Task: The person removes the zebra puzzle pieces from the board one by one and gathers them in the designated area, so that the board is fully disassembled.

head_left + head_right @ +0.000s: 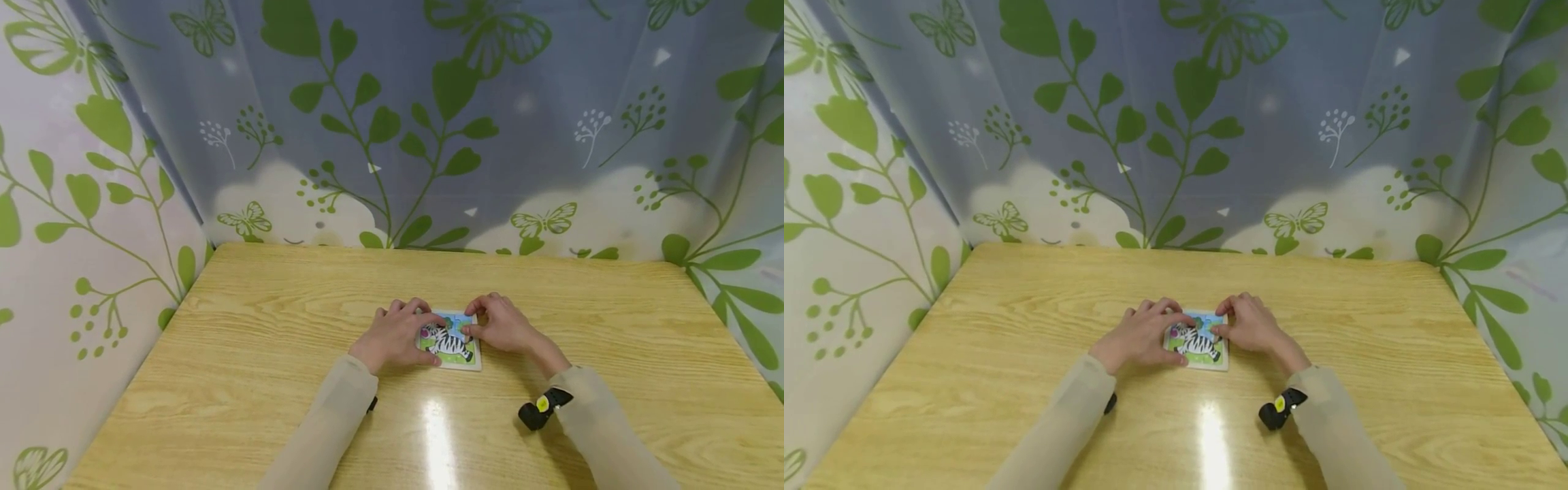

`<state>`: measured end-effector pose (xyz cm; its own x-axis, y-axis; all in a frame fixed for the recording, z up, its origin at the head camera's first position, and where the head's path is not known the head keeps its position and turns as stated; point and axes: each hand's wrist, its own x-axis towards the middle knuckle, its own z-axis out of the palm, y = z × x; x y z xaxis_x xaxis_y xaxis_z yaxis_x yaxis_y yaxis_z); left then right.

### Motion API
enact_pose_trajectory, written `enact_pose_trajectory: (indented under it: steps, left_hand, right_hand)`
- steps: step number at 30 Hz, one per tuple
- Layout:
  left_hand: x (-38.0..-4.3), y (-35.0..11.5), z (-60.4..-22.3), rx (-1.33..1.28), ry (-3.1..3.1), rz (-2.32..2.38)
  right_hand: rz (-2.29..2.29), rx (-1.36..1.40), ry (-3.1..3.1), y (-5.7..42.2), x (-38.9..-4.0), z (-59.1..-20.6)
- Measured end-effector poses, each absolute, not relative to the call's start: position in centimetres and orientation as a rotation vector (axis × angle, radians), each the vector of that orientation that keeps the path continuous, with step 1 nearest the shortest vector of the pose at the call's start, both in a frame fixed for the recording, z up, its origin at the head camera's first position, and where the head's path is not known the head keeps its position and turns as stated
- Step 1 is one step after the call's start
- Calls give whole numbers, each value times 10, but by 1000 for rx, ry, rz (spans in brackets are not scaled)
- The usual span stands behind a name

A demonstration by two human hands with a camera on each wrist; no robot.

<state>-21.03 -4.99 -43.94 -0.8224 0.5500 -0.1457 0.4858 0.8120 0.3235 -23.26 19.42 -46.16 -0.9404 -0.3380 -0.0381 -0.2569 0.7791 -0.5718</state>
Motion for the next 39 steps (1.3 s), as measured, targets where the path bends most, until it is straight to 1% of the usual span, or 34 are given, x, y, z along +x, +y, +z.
enact_pose_trajectory:
  steps: [4, 12, 20, 30, 39]
  left_hand:
    - [-211, -50, -438, 798, 2761, 404]
    - [-210, -51, -438, 798, 2755, 397]
    - [-210, -51, -440, 785, 2760, 400]
    - [-209, -53, -442, 772, 2732, 488]
    - [-214, -38, -441, 712, 2678, 820]
  right_hand:
    - [-970, -475, 2828, 194, -232, -464]
    - [-1309, -436, 2664, 199, -229, -472]
    - [-1466, -340, 2609, 205, -226, -473]
    - [-1420, -252, 2742, 236, -225, -461]
    - [-1386, -233, 2819, 266, -224, -454]
